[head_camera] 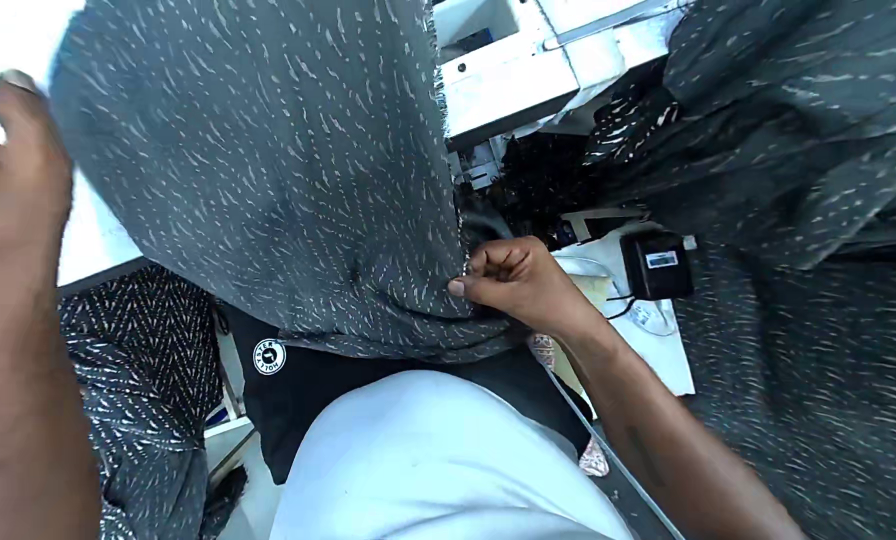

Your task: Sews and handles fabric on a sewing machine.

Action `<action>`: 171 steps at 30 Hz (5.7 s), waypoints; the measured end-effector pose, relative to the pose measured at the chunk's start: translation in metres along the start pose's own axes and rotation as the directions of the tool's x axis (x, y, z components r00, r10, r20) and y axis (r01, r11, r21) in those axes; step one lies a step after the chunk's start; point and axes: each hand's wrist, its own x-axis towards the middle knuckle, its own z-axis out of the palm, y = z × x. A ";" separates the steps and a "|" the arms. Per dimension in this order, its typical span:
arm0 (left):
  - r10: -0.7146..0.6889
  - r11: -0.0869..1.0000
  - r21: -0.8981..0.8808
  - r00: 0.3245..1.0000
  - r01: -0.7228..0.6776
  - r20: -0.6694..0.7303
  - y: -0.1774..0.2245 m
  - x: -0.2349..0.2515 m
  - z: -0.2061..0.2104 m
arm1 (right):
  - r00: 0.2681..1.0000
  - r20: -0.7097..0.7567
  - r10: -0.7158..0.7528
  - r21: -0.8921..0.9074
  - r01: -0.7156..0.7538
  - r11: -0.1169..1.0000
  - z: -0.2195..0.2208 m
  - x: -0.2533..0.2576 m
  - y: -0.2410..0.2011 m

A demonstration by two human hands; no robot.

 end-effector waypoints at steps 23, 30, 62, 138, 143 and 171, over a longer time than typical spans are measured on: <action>0.200 0.831 -0.556 0.942 -0.017 0.270 0.023 -0.022 -0.007 | 0.945 0.294 -0.145 0.025 0.144 0.989 -0.008 0.008 0.006; 0.222 0.907 -0.407 0.944 -0.108 0.244 0.001 -0.034 0.011 | 0.963 0.255 -0.086 0.034 0.080 0.996 -0.011 0.004 0.015; 0.050 0.793 -0.601 0.973 0.100 0.227 0.014 -0.026 -0.004 | 0.949 0.256 -0.182 0.021 0.182 0.983 -0.006 0.000 0.010; -0.090 0.590 -0.765 0.962 0.260 0.258 0.018 0.046 -0.022 | 0.979 -0.141 -0.145 0.215 0.173 0.961 -0.002 0.111 -0.100; -0.103 0.653 -0.712 0.962 0.258 0.254 0.008 0.079 -0.033 | 0.977 -0.136 -0.165 0.184 0.188 0.965 0.000 0.115 -0.108; 0.398 0.901 -0.234 0.910 -0.365 0.115 0.103 -0.099 0.048 | 0.976 0.174 0.133 -0.032 -0.130 0.991 -0.038 -0.072 0.000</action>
